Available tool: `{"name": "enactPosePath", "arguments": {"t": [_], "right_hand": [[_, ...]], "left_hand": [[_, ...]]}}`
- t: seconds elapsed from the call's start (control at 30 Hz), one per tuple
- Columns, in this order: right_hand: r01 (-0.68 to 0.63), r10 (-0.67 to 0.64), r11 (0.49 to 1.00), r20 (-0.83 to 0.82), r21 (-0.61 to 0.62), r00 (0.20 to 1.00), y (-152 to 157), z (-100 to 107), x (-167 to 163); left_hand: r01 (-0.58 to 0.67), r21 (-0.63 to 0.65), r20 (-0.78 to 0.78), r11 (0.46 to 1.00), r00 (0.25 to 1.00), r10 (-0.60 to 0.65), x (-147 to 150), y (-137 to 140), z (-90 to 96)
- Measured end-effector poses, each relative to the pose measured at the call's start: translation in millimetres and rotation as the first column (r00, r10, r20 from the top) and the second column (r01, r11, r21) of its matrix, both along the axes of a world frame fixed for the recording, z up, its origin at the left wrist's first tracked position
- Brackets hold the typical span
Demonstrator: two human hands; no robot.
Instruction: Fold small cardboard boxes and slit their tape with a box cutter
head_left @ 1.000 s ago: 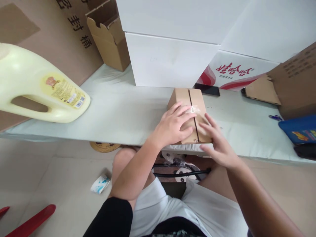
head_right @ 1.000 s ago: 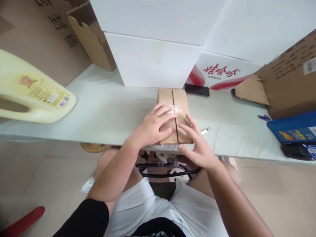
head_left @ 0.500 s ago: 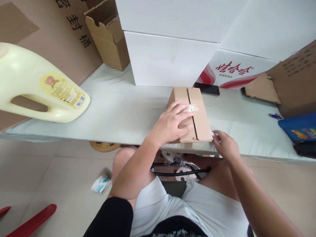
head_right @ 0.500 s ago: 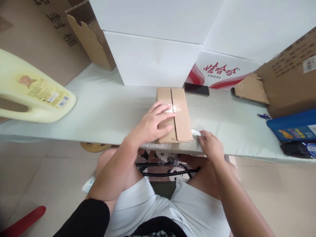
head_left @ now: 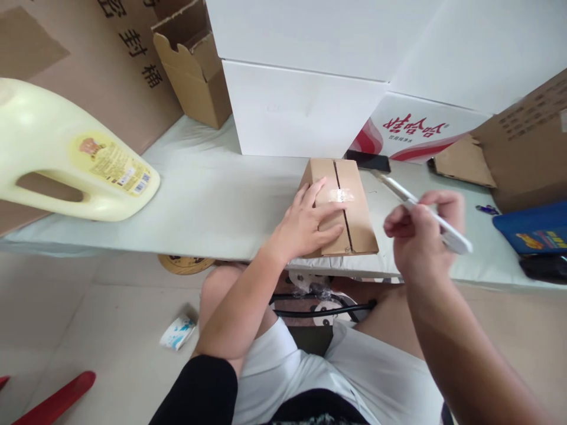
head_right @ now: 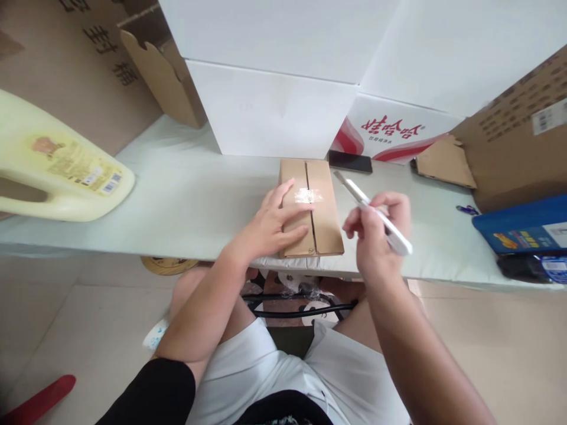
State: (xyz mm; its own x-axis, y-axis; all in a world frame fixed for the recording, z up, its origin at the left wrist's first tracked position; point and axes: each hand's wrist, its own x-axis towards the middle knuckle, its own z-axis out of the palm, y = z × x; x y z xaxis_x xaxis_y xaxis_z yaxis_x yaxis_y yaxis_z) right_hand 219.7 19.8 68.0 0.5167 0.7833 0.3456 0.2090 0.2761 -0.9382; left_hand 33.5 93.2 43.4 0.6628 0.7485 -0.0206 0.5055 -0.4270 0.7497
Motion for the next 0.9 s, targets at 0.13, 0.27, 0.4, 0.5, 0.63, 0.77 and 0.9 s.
{"name": "enactPosePath", "arguments": {"t": [0.13,0.27,0.4,0.5,0.63,0.77,0.9], "right_hand": [[-0.155,0.148,0.978,-0.064,-0.137,0.987,13.8,-14.0,-16.1],[-0.033,0.069,0.965,0.132,-0.26,0.989,13.9,-21.8,-14.6],[0.076,0.01,0.952,0.276,-0.298,0.961,9.2,-25.2,-10.2],[0.11,-0.003,0.943,0.324,-0.313,0.946,8.7,-26.4,-11.6],[0.152,-0.014,0.927,0.374,-0.342,0.927,10.6,-24.5,-15.7],[0.147,0.004,0.919,0.381,-0.366,0.924,10.9,-19.6,-17.8],[0.161,0.031,0.904,0.436,-0.397,0.899,10.7,-15.6,-19.2]], "left_hand": [[0.0,0.015,0.002,1.0,1.0,0.0,-1.2,-0.1,-1.4],[0.015,0.033,0.019,0.999,1.0,-0.015,-1.2,0.1,-3.6],[0.016,0.044,0.028,0.999,0.999,-0.017,-0.3,0.3,-4.2],[0.02,0.034,0.025,0.999,0.999,-0.021,-0.7,0.4,-4.1],[0.023,0.033,0.034,0.999,0.999,-0.024,-1.6,0.3,-4.9],[0.019,0.035,0.045,0.999,0.999,-0.021,-0.5,0.8,-8.5],[0.002,0.059,0.107,0.998,0.994,-0.008,0.9,1.9,-13.3]]}}
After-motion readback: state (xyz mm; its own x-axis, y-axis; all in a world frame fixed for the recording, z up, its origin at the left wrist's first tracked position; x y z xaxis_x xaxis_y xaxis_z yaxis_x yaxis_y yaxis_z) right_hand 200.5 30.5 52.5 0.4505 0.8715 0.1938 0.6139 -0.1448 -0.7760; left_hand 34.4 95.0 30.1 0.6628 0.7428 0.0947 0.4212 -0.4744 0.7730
